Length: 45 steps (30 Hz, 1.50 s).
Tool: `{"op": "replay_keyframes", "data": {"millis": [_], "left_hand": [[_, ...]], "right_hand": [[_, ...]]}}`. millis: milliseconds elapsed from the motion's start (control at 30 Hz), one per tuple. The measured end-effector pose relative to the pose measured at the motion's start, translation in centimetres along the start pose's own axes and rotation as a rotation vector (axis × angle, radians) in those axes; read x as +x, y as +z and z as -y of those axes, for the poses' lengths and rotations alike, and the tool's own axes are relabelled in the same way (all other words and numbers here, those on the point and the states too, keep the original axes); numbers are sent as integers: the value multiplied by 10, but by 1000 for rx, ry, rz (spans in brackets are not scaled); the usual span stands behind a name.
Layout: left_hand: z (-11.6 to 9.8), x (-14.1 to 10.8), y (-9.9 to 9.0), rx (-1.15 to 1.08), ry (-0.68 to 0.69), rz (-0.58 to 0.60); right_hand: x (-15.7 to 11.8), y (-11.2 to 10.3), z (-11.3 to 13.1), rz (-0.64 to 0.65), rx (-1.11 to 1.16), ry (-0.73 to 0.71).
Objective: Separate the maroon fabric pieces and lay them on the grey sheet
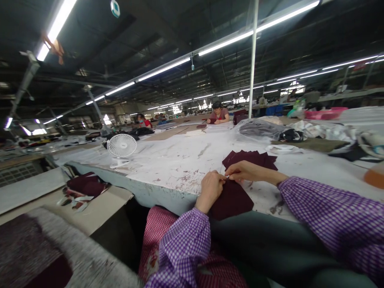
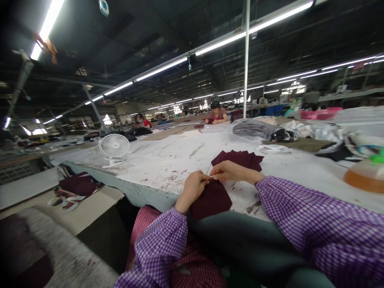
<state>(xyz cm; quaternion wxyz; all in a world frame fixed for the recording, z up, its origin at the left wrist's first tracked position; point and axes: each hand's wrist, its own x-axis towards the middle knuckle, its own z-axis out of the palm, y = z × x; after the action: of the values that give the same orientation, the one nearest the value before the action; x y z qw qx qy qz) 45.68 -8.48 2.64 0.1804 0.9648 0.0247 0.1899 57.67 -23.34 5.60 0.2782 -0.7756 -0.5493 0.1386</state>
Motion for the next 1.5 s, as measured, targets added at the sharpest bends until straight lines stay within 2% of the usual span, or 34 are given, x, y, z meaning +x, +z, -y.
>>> {"op": "replay_keyframes", "data": {"millis": [100, 167, 400, 533, 700, 800, 967, 1067, 1167, 1267, 1367, 1500], "left_hand": [[1, 1, 1, -9, 0, 3], [1, 1, 2, -5, -3, 0], [1, -2, 5, 26, 19, -16], [0, -3, 4, 30, 26, -28], [0, -3, 4, 21, 8, -18], [0, -5, 4, 16, 33, -22], [-1, -7, 2, 56, 81, -17], [-1, -7, 2, 76, 90, -8], [-1, -7, 3, 78, 83, 3], [-2, -6, 4, 77, 77, 1], [-3, -7, 3, 77, 86, -9], [9, -9, -8, 53, 92, 13]], "right_hand": [[-5, -8, 1, -31, 56, 70], [-8, -13, 0, -68, 8, 87], [-11, -9, 4, -28, -241, -18], [-10, -8, 10, -26, -292, -40], [-9, -8, 6, -7, -349, -57], [-10, -4, 6, -30, -507, -156], [-16, 8, 5, -60, -967, -409], [-21, 9, -2, -33, -1101, -454], [-25, 3, -4, -60, -1074, -377], [-23, 0, 5, -132, -861, -300], [-19, 8, 16, -136, -656, -251], [-18, 19, 22, -102, -575, -195]]}}
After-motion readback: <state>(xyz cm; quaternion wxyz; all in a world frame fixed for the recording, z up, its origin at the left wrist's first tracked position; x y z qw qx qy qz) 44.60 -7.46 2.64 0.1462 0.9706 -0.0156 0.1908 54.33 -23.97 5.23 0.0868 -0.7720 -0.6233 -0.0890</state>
